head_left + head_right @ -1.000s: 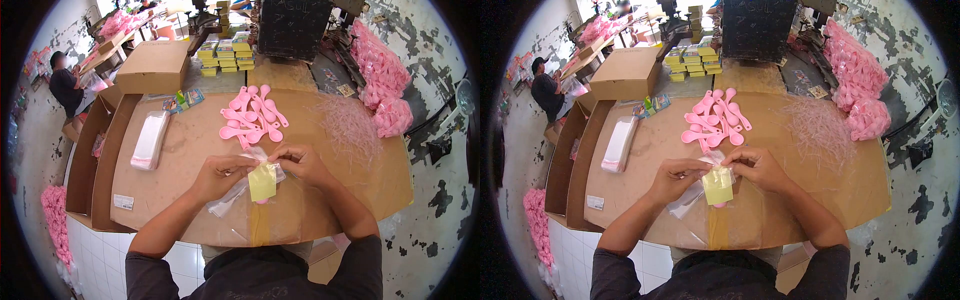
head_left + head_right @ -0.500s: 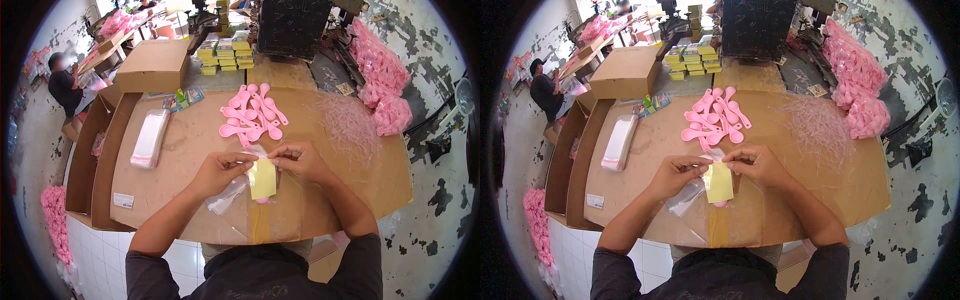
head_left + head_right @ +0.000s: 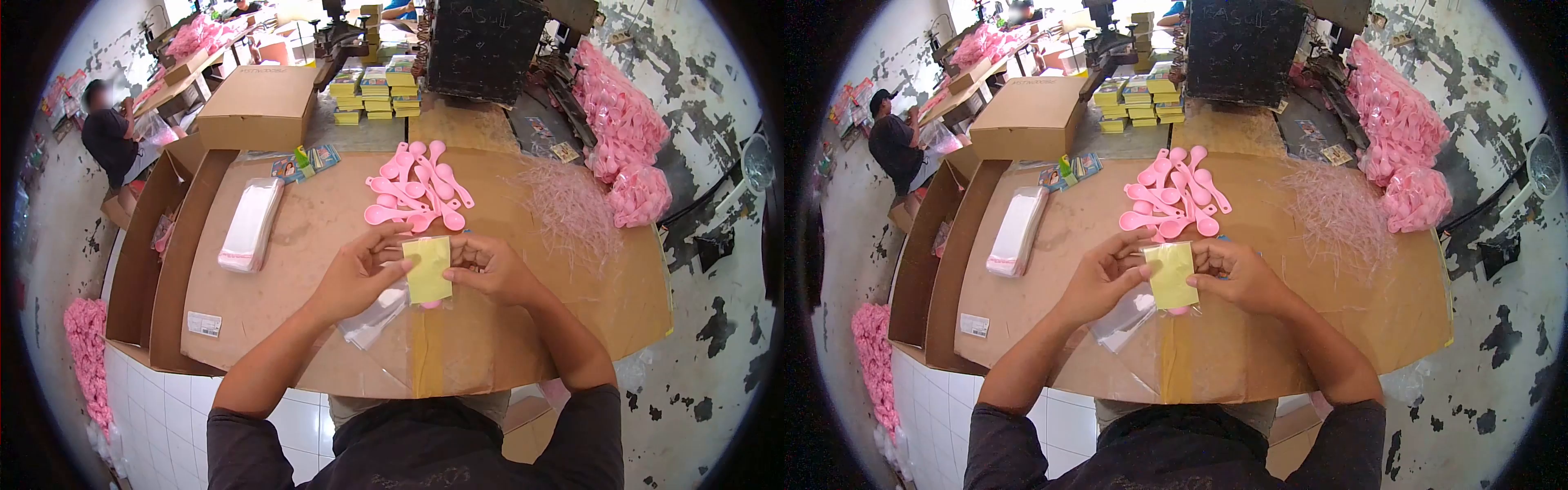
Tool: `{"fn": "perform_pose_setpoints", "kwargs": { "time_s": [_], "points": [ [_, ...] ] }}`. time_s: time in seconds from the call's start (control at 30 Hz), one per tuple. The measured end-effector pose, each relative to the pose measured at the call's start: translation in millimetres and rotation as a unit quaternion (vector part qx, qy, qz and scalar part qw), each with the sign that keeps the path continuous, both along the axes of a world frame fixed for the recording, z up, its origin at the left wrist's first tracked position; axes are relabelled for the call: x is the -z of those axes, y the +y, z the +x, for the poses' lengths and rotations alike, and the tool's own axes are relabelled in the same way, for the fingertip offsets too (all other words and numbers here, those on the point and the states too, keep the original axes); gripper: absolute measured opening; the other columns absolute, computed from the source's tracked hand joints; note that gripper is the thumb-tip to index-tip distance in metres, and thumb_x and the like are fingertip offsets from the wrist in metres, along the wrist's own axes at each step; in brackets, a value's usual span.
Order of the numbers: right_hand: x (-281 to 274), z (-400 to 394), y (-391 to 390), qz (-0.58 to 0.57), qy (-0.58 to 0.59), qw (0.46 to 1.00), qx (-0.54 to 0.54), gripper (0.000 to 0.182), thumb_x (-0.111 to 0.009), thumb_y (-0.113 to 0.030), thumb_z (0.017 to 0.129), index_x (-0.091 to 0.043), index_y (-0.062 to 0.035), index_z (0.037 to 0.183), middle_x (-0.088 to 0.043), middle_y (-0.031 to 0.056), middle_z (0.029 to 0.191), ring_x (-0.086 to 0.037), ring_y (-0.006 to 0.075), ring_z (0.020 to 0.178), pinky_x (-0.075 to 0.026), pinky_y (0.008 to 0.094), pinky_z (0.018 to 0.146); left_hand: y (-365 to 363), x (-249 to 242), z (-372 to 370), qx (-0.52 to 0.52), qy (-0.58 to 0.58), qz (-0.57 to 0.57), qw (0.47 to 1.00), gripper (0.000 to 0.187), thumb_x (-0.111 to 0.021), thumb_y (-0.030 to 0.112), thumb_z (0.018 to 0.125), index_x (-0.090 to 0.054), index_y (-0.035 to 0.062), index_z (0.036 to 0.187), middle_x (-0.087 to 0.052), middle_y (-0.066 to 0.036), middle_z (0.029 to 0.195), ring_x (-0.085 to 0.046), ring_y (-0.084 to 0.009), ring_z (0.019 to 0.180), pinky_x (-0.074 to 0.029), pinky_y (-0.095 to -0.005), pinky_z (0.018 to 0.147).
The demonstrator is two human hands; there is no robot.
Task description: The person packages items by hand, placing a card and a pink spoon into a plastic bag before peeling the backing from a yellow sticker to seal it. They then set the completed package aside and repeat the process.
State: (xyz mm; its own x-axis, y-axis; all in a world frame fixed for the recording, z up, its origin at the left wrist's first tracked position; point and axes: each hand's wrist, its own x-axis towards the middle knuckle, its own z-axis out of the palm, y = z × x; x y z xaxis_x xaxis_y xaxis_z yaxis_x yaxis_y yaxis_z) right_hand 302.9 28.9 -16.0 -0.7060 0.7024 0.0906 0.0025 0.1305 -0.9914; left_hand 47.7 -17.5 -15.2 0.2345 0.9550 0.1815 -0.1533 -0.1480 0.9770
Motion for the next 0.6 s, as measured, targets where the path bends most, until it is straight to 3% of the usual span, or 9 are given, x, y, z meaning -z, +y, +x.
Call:
{"fn": "perform_pose_setpoints", "kwargs": {
  "time_s": [0.13, 0.23, 0.3, 0.37, 0.47, 0.57, 0.6],
  "points": [
    [-17, 1, -4, -0.064, 0.046, 0.996, 0.052, 0.032, -0.065, -0.004, 0.1, -0.06, 0.0022, 0.132, -0.071, 0.0074, 0.112, -0.067, 0.012, 0.101, -0.054, 0.0295, 0.091, 3, -1, -17, 0.121, 0.067, -0.079, 0.987, 0.03, -0.072, 0.009, 0.097, -0.065, -0.0015, 0.124, -0.072, -0.01, 0.112, -0.07, -0.0131, 0.1, -0.06, -0.0312, 0.083],
    [-11, 11, 11, 0.005, 0.027, 0.992, 0.123, 0.03, -0.066, -0.007, 0.101, -0.062, 0.0022, 0.13, -0.071, 0.0079, 0.113, -0.068, 0.013, 0.102, -0.054, 0.0297, 0.092, 10, -19, -46, 0.015, 0.118, -0.102, 0.988, 0.024, -0.07, 0.011, 0.099, -0.066, -0.0001, 0.12, -0.071, -0.011, 0.116, -0.07, -0.0138, 0.102, -0.061, -0.0326, 0.081],
    [-5, 22, 20, 0.027, -0.008, 0.989, 0.143, 0.031, -0.067, -0.009, 0.1, -0.063, 0.0011, 0.13, -0.071, 0.0076, 0.114, -0.068, 0.013, 0.101, -0.054, 0.0303, 0.091, 18, -19, -68, -0.219, -0.05, 0.053, 0.973, 0.022, -0.069, 0.02, 0.101, -0.065, 0.0006, 0.111, -0.072, -0.011, 0.111, -0.072, -0.0172, 0.098, -0.059, -0.0325, 0.082],
    [2, 30, 28, 0.046, -0.04, 0.986, 0.157, 0.033, -0.068, -0.011, 0.099, -0.064, -0.0002, 0.129, -0.072, 0.008, 0.113, -0.068, 0.0137, 0.1, -0.054, 0.0307, 0.091, 22, -50, -85, -0.356, -0.238, 0.152, 0.891, 0.029, -0.067, 0.023, 0.102, -0.062, 0.0007, 0.121, -0.072, -0.01, 0.111, -0.072, -0.0181, 0.099, -0.058, -0.0315, 0.083],
    [4, 36, 35, 0.101, -0.122, 0.972, 0.176, 0.034, -0.072, -0.015, 0.096, -0.066, -0.002, 0.127, -0.072, 0.0091, 0.11, -0.069, 0.0161, 0.097, -0.054, 0.0311, 0.089, 29, -51, -84, -0.347, -0.299, 0.114, 0.882, 0.04, -0.067, 0.024, 0.102, -0.058, -0.0005, 0.132, -0.072, -0.011, 0.112, -0.071, -0.0184, 0.101, -0.058, -0.0315, 0.082],
    [-6, 42, 33, 0.213, -0.267, 0.92, 0.194, 0.034, -0.075, -0.018, 0.093, -0.068, -0.0025, 0.122, -0.069, 0.0096, 0.102, -0.068, 0.0189, 0.094, -0.054, 0.0313, 0.086, 30, -18, -73, -0.28, -0.07, 0.035, 0.957, 0.042, -0.065, 0.025, 0.101, -0.061, 0.0033, 0.137, -0.068, -0.006, 0.12, -0.067, -0.0173, 0.107, -0.054, -0.0331, 0.088],
    [-7, 47, 32, 0.255, -0.307, 0.897, 0.189, 0.034, -0.076, -0.019, 0.092, -0.068, -0.0024, 0.12, -0.068, 0.0098, 0.099, -0.068, 0.0197, 0.092, -0.054, 0.0316, 0.083, 30, -6, -66, -0.253, 0.088, 0.056, 0.962, 0.04, -0.07, 0.023, 0.097, -0.064, 0.0042, 0.132, -0.068, -0.006, 0.116, -0.067, -0.0181, 0.103, -0.054, -0.0328, 0.085]
  ]
}}
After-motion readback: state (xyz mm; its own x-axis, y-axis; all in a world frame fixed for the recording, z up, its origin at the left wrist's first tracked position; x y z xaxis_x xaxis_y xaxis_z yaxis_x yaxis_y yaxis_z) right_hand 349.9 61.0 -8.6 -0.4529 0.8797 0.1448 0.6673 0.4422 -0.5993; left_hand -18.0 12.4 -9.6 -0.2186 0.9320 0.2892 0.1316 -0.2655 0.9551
